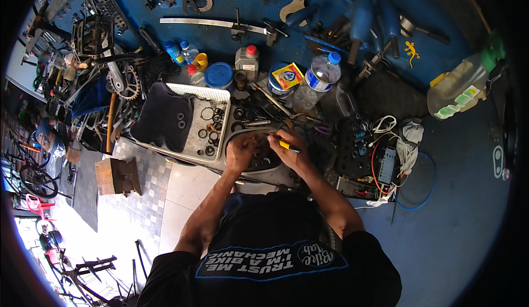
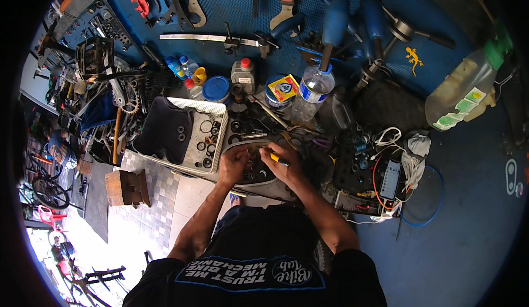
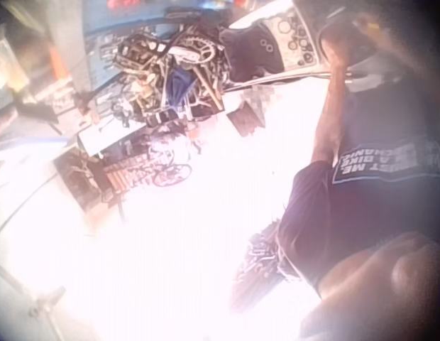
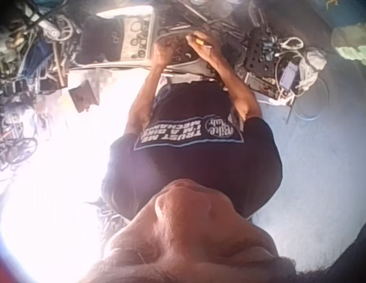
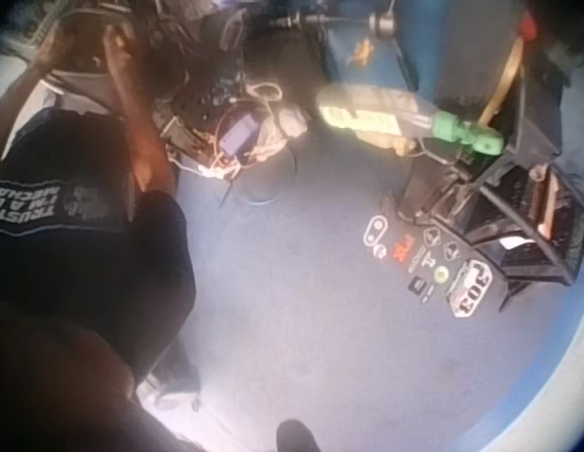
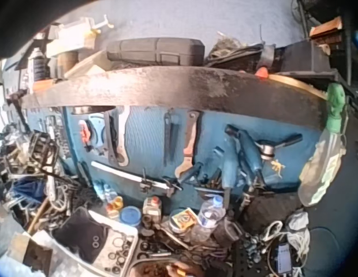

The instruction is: The person scrubs small mechanical parts in a metal sink using a yellow-handled brush. They repeatedly scrub, rinse, and reposition the parts under running water, handling them one at a time.

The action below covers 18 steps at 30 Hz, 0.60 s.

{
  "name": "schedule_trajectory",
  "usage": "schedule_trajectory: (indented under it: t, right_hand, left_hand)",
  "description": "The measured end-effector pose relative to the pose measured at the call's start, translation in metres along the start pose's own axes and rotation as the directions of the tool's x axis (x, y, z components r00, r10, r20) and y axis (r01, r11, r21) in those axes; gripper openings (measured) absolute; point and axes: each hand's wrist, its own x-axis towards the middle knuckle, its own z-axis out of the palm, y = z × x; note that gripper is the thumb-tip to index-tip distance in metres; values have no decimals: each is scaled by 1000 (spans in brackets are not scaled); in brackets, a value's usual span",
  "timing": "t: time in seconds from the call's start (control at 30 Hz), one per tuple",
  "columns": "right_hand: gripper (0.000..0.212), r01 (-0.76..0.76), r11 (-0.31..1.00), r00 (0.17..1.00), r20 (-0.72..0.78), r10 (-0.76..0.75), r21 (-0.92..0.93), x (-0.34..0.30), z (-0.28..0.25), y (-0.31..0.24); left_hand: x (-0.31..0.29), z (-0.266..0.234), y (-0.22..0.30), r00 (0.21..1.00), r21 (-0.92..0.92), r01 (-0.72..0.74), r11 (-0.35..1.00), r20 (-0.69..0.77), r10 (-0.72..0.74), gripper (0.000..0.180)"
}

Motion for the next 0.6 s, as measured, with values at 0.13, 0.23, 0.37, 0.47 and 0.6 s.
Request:
schedule_trajectory:
  t: [0.13, 0.23, 0.37, 0.47, 0.6]
  right_hand:
    - [28, 38, 999, 997, -67, -36, 33, 0, -4, -15]
    - [24, -64, 996, 998, 16, 63, 59, -5, -8, -9]
    - [22, 46, 999, 998, 36, -47, 6, -12, -9, -21]
    - [24, 94, 994, 996, 1, -94, -64, -11, -9, 3]
    - [23, 161, 987, 987, 5, -161, 14, -14, -21, -19]
  left_hand:
    - [-2, 1, 0, 1000, -19, 13, 1000, -9, -13, 32]
    - [-2, 0, 20, 1000, 33, 23, 999, -9, -23, 32]
    - [6, -4, -10, 1000, -102, -7, 995, -8, 6, 29]
    - [3, 1, -5, 1000, -204, 4, 979, -17, -7, 24]
    - [0, -3, 6, 1000, -194, 10, 981, 27, -5, 19]
